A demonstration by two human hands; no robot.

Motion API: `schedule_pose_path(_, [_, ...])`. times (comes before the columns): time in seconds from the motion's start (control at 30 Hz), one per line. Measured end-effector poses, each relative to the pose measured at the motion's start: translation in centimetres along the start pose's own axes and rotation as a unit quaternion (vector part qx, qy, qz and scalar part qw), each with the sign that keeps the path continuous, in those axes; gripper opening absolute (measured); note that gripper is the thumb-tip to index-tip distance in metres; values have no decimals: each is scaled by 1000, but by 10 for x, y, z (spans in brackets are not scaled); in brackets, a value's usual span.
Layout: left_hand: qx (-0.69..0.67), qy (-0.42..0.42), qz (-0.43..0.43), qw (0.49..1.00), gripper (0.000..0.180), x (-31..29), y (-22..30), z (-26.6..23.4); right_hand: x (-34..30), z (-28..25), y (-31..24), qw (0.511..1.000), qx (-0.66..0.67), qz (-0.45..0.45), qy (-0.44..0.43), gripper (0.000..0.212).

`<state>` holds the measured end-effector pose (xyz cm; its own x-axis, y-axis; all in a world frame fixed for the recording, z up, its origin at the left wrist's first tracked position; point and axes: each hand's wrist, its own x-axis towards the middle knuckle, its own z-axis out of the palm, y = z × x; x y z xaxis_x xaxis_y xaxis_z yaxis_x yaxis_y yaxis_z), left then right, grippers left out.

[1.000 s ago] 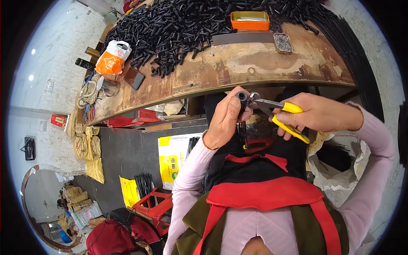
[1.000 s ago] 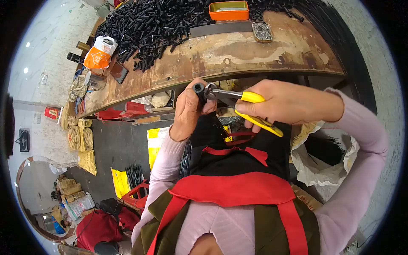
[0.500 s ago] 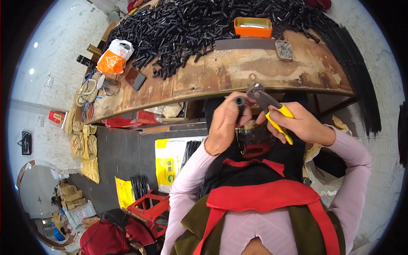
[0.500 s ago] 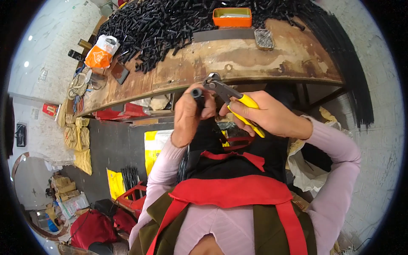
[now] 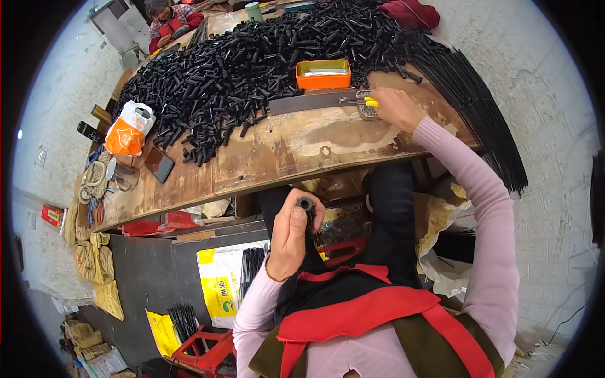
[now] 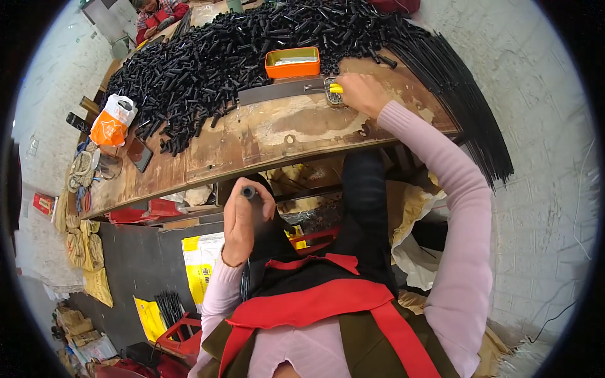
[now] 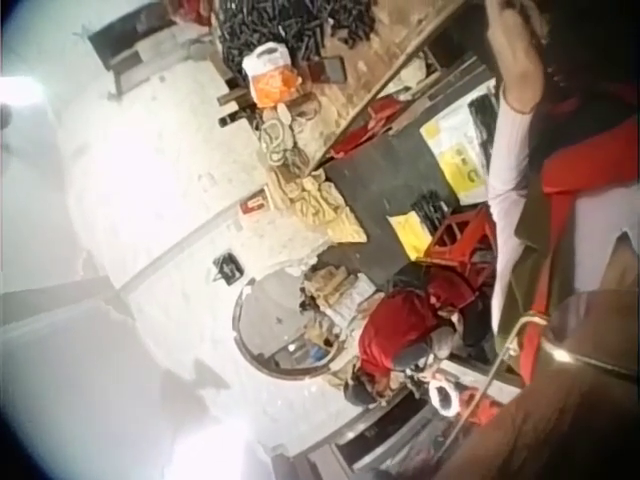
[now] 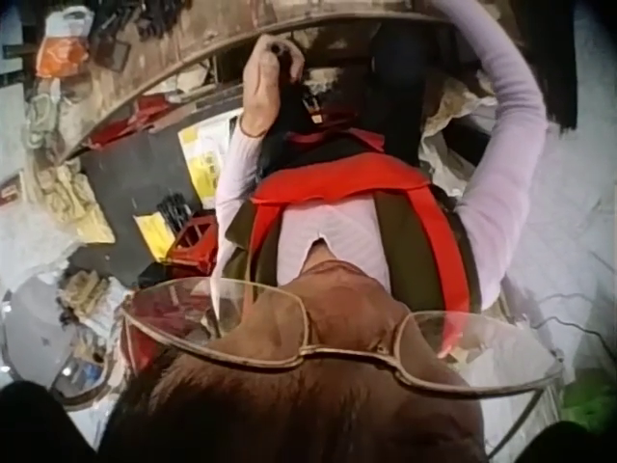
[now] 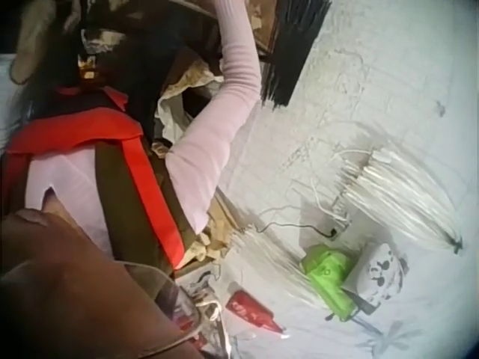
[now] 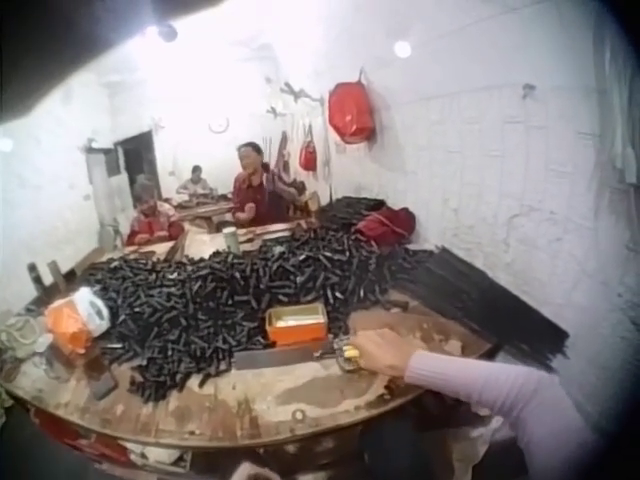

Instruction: Assembling or processing black plastic cable components using hand tools at a factory workbench.

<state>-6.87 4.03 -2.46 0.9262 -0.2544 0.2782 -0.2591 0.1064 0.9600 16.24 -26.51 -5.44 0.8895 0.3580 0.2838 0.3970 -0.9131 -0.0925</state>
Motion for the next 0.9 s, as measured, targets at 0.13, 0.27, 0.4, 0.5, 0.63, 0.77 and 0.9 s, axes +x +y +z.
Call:
schedule_pose_path(0.13, [-37, -16, -39, 998, 53, -3, 0, -5, 6, -2, 1, 1000, 6, -25, 7, 21])
schedule_pose_path(0.27, [-41, -18, -39, 998, 53, 2, -4, -1, 17, -9, 11, 994, 101, 30, -23, 21])
schedule_pose_path(0.4, [-58, -30, -33, 997, 49, 1, -5, 5, 29, -8, 32, 889, 402, 185, -116, 18])
schedule_pose_path(0.5, [-62, -30, -23, 997, 45, -1, -5, 7, 32, -15, 43, 759, 574, 262, -162, 15])
schedule_pose_path(0.63, [-54, -34, -22, 998, 44, -7, -6, 7, 15, -37, 15, 629, 711, 237, -208, 14])
schedule_pose_path(0.77, [-60, -37, -24, 997, 43, -8, -4, 13, -1, -34, -4, 593, 738, 222, -232, 13])
schedule_pose_path(0.9, [-84, -17, -26, 996, 39, -8, -13, 14, -44, -46, -61, 564, 790, 163, -177, 12])
